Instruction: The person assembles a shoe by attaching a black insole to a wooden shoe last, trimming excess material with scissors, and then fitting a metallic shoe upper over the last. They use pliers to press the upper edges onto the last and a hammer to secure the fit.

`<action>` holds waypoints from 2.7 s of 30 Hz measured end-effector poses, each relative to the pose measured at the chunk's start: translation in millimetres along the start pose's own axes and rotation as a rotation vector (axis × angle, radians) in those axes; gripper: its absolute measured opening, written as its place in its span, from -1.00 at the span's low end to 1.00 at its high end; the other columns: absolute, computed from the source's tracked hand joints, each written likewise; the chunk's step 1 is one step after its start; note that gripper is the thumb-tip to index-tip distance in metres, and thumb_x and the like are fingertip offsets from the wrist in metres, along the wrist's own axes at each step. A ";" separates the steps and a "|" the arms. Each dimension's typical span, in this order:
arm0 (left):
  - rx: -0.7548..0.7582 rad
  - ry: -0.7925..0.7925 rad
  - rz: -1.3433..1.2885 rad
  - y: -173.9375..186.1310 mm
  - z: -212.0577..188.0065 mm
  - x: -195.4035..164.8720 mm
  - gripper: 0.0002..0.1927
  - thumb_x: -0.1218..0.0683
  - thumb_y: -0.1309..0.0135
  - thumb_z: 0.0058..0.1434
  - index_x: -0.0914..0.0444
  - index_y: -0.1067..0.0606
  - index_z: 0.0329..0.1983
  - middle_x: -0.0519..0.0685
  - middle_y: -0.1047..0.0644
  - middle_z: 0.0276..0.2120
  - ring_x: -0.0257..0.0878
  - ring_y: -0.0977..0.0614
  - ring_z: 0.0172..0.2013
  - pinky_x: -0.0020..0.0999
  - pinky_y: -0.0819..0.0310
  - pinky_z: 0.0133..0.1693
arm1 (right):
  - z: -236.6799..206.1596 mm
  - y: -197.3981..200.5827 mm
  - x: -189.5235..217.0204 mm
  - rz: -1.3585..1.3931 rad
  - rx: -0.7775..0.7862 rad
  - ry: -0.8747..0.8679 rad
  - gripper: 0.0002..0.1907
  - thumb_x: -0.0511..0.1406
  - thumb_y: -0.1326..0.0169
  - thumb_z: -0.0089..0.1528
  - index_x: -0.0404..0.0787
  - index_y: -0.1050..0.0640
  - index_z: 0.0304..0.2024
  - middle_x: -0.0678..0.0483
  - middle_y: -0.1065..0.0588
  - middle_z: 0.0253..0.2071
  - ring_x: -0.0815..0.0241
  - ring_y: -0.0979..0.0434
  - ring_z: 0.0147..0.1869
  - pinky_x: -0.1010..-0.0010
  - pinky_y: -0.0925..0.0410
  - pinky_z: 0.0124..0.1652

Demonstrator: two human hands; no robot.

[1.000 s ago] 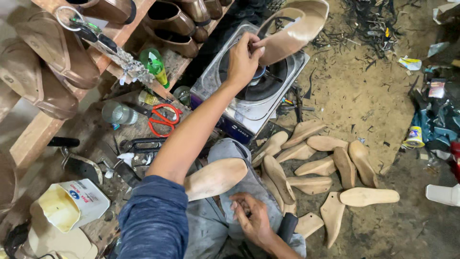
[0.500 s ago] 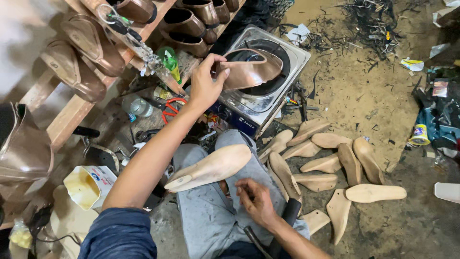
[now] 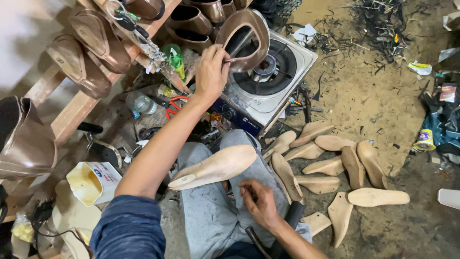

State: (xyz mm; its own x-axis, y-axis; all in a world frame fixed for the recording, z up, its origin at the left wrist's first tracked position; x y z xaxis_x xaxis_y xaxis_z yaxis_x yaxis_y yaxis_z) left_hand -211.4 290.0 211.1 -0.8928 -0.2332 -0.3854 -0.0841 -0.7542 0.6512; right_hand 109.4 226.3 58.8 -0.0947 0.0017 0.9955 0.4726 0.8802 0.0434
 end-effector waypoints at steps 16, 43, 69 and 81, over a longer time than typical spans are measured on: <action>-0.259 0.286 -0.602 -148.0 42.9 26.6 -0.78 0.28 -0.36 0.10 0.31 -0.51 -0.30 -0.03 -0.60 -0.33 -0.22 -0.66 -0.32 -0.33 -0.57 -0.21 | 5.9 1.4 -27.9 0.004 0.024 -0.075 -0.79 -0.44 -0.02 0.28 -0.28 -0.57 -0.05 0.08 -0.57 -0.39 0.36 -0.56 -0.49 0.53 -0.41 -0.48; -0.075 0.234 -0.282 5.6 -61.1 15.1 -0.80 0.24 -0.29 0.10 0.29 -0.53 -0.23 0.04 -0.59 -0.24 -0.09 -0.63 -0.26 -0.32 -0.51 -0.28 | -4.7 -18.4 -13.4 -0.093 0.055 0.120 -0.85 -0.44 -0.04 0.31 -0.26 -0.58 -0.10 0.12 -0.55 -0.42 0.40 -0.53 -0.49 0.56 -0.39 -0.47; -0.268 0.571 -0.806 218.8 -273.3 -64.5 -0.51 0.42 0.01 0.34 0.33 -0.34 0.33 0.24 -0.48 0.27 -0.07 -0.54 0.26 -0.32 -0.51 0.21 | 80.6 64.3 116.8 0.606 0.082 0.034 -0.87 -0.42 -0.15 0.37 -0.31 -0.52 -0.04 0.04 -0.58 -0.15 0.27 -0.59 -0.13 0.41 -0.47 -0.07; -0.450 0.651 -0.725 277.7 -294.6 -53.3 -0.55 0.43 -0.06 0.27 0.34 -0.44 0.23 0.26 -0.56 0.13 -0.09 -0.64 0.13 -0.45 -0.64 -0.04 | 100.3 33.7 151.9 0.479 0.212 0.091 -0.94 -0.45 -0.21 0.39 -0.30 -0.56 -0.12 0.03 -0.61 -0.21 0.32 -0.59 -0.17 0.53 -0.44 -0.11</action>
State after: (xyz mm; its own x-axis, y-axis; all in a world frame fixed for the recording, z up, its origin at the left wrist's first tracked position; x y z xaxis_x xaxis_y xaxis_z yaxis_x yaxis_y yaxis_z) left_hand -56.7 -87.9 219.9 -0.2771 0.1787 -0.9441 -0.2097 -0.9701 -0.1221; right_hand 23.1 303.8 203.1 0.1688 0.3942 0.9034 0.2561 0.8675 -0.4264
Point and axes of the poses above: each hand's wrist, its own z-axis towards the middle knuckle, its own y-axis out of the back of the hand, x = y × z, the point moved 7 cm from there along z, towards the middle knuckle
